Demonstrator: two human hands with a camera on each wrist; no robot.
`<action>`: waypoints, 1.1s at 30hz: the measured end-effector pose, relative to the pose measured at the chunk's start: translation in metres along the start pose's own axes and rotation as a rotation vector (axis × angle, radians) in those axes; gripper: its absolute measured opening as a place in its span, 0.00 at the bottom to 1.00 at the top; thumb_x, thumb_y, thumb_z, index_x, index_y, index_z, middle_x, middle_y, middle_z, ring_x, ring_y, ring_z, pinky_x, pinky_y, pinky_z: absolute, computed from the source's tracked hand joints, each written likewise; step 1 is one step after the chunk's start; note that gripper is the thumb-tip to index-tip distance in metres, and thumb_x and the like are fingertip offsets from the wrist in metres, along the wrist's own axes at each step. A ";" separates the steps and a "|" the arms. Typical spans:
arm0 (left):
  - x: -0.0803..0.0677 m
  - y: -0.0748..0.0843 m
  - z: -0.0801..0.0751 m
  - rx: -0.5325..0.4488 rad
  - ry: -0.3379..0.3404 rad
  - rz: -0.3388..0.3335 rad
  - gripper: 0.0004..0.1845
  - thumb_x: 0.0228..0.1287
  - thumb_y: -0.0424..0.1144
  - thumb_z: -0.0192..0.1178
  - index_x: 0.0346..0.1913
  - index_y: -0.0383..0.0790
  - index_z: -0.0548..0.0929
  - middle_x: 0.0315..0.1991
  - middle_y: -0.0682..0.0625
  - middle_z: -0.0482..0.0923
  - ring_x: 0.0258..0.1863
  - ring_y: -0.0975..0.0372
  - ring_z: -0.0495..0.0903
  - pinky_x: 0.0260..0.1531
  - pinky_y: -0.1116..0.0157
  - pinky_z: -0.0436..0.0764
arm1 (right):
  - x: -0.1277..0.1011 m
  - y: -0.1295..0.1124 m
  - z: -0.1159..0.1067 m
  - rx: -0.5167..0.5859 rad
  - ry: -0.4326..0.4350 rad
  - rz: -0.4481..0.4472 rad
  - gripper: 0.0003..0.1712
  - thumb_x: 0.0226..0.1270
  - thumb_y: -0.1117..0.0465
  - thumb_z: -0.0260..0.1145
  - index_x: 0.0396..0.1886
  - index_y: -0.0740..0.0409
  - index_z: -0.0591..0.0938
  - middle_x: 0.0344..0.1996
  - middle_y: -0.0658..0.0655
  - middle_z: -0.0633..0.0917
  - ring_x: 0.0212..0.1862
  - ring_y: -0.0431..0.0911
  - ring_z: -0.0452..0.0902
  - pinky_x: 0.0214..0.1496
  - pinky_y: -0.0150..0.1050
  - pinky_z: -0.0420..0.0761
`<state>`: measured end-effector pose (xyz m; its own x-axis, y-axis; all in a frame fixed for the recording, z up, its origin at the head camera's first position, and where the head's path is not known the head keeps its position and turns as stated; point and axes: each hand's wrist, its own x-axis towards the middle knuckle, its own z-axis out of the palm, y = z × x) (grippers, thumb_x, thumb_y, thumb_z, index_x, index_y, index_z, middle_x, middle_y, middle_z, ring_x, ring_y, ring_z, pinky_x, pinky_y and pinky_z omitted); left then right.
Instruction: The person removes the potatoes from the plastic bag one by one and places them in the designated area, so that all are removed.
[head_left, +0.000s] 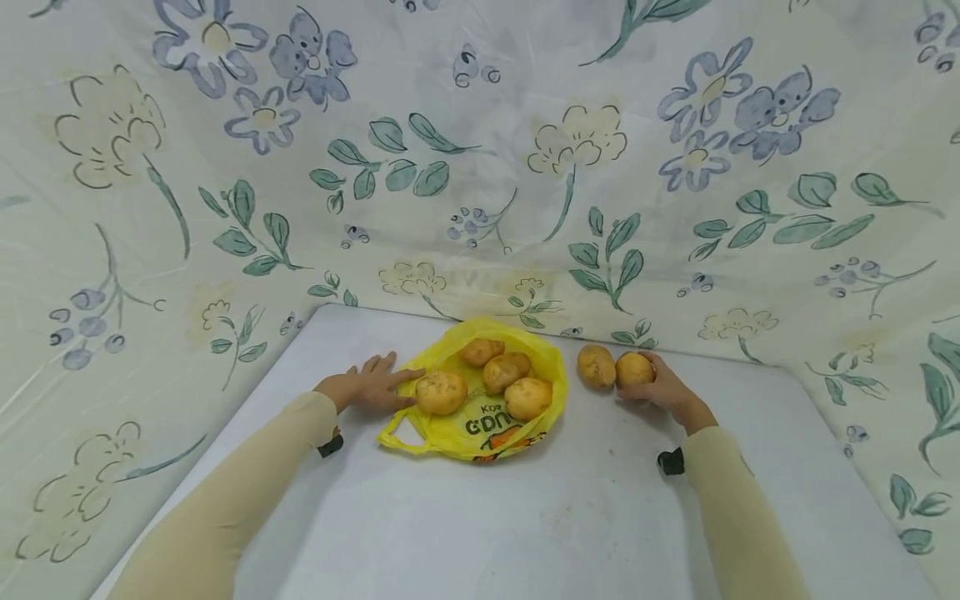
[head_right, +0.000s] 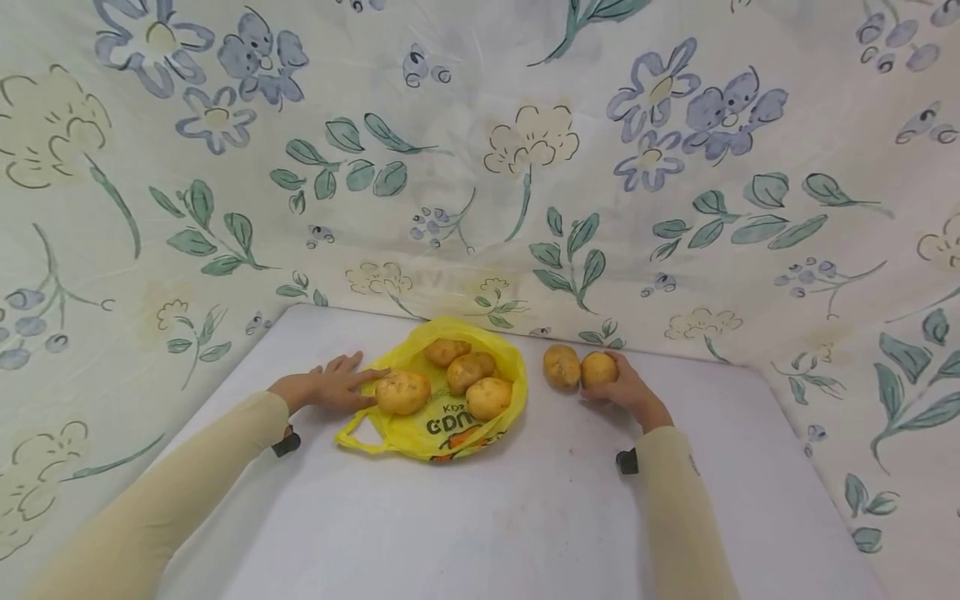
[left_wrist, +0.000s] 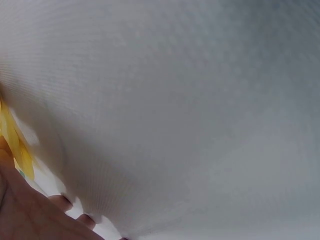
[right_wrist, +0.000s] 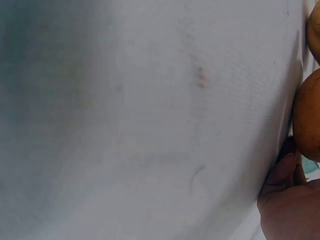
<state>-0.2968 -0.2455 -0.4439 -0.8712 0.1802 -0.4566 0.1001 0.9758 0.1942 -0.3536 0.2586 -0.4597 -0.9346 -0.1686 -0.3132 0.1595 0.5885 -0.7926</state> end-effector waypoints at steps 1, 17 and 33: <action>0.000 0.000 0.000 0.003 0.000 0.001 0.38 0.68 0.66 0.50 0.78 0.61 0.56 0.79 0.32 0.34 0.76 0.33 0.37 0.68 0.28 0.41 | 0.000 0.000 0.000 0.001 0.000 0.001 0.65 0.56 0.51 0.75 0.80 0.54 0.40 0.74 0.70 0.55 0.69 0.65 0.56 0.73 0.65 0.57; 0.001 -0.002 0.000 0.017 0.006 0.021 0.39 0.68 0.67 0.49 0.78 0.61 0.55 0.79 0.32 0.34 0.76 0.32 0.37 0.67 0.28 0.40 | 0.002 0.005 -0.002 -0.021 0.000 0.001 0.72 0.55 0.45 0.75 0.80 0.52 0.31 0.77 0.73 0.46 0.76 0.69 0.45 0.76 0.67 0.48; 0.000 0.001 -0.001 0.013 -0.001 0.016 0.39 0.67 0.68 0.49 0.78 0.61 0.55 0.79 0.32 0.34 0.76 0.31 0.37 0.67 0.27 0.41 | -0.019 0.000 -0.038 -0.383 0.254 -0.079 0.57 0.68 0.24 0.40 0.80 0.54 0.33 0.75 0.74 0.27 0.73 0.80 0.28 0.69 0.78 0.36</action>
<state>-0.2971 -0.2450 -0.4431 -0.8689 0.1960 -0.4545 0.1204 0.9744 0.1901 -0.3477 0.2919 -0.4340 -0.9950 -0.0543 -0.0839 0.0001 0.8391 -0.5440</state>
